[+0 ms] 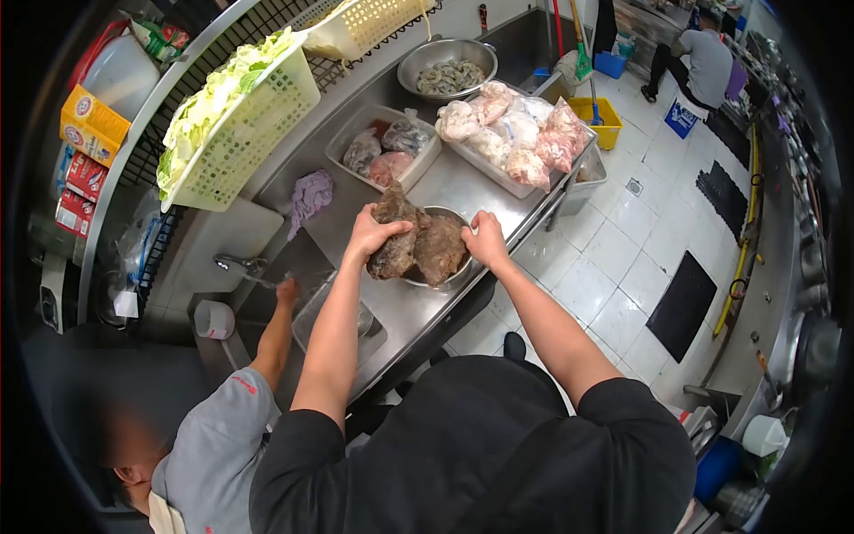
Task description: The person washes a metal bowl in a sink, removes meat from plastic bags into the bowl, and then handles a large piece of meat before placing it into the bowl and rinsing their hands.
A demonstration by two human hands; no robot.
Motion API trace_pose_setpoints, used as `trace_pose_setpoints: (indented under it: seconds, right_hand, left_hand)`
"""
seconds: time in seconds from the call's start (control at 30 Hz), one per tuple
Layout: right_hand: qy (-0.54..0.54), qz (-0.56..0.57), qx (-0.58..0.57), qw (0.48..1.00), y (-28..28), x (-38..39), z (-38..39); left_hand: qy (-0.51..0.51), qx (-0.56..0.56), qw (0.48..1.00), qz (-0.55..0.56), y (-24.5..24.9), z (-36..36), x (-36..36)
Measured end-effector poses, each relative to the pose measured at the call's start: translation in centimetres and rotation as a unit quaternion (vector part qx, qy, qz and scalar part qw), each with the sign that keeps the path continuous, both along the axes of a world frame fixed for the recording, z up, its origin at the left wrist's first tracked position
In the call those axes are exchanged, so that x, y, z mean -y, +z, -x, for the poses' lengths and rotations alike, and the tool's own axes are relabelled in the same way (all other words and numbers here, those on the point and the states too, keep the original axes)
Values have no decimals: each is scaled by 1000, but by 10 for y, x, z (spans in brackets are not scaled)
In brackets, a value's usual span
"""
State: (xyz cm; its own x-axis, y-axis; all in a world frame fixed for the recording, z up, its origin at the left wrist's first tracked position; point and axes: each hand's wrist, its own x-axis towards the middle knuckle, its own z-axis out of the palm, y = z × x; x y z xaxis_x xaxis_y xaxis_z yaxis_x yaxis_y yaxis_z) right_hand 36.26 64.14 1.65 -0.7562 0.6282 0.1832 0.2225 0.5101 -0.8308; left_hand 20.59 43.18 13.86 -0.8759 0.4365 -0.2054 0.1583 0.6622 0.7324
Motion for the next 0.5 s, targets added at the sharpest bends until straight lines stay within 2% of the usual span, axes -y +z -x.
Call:
trace_pose_setpoints:
  seconds: [0.03, 0.1, 0.13, 0.2, 0.23, 0.3, 0.33, 0.43, 0.5]
  right_hand:
    - [1, -1, 1, 1000, 1, 1, -3]
    - [57, -148, -94, 983, 40, 2, -15]
    - [59, -150, -92, 983, 56, 5, -18]
    - [273, -60, 6, 960, 77, 16, -22]
    - [275, -59, 9, 960, 82, 28, -26]
    - [285, -221, 106, 927, 86, 59, -36]
    - [252, -259, 148, 921, 75, 71, -35]
    - [253, -248, 214, 910, 77, 77, -27]
    - [293, -238, 200, 904, 67, 65, -18]
  left_hand:
    - [6, 25, 999, -19, -11, 8, 4]
    - [14, 50, 998, -42, -19, 15, 10]
    - [11, 87, 994, -71, -18, 15, 12]
    - [13, 128, 987, -100, -13, 10, 17]
    - [-3, 139, 984, -112, -8, 8, 17]
    - [-18, 150, 981, -125, -5, 7, 17]
    - [-27, 142, 983, -109, -4, 8, 17]
    - [-49, 123, 987, -90, -11, 15, 17]
    - [-57, 114, 988, -84, -10, 14, 20]
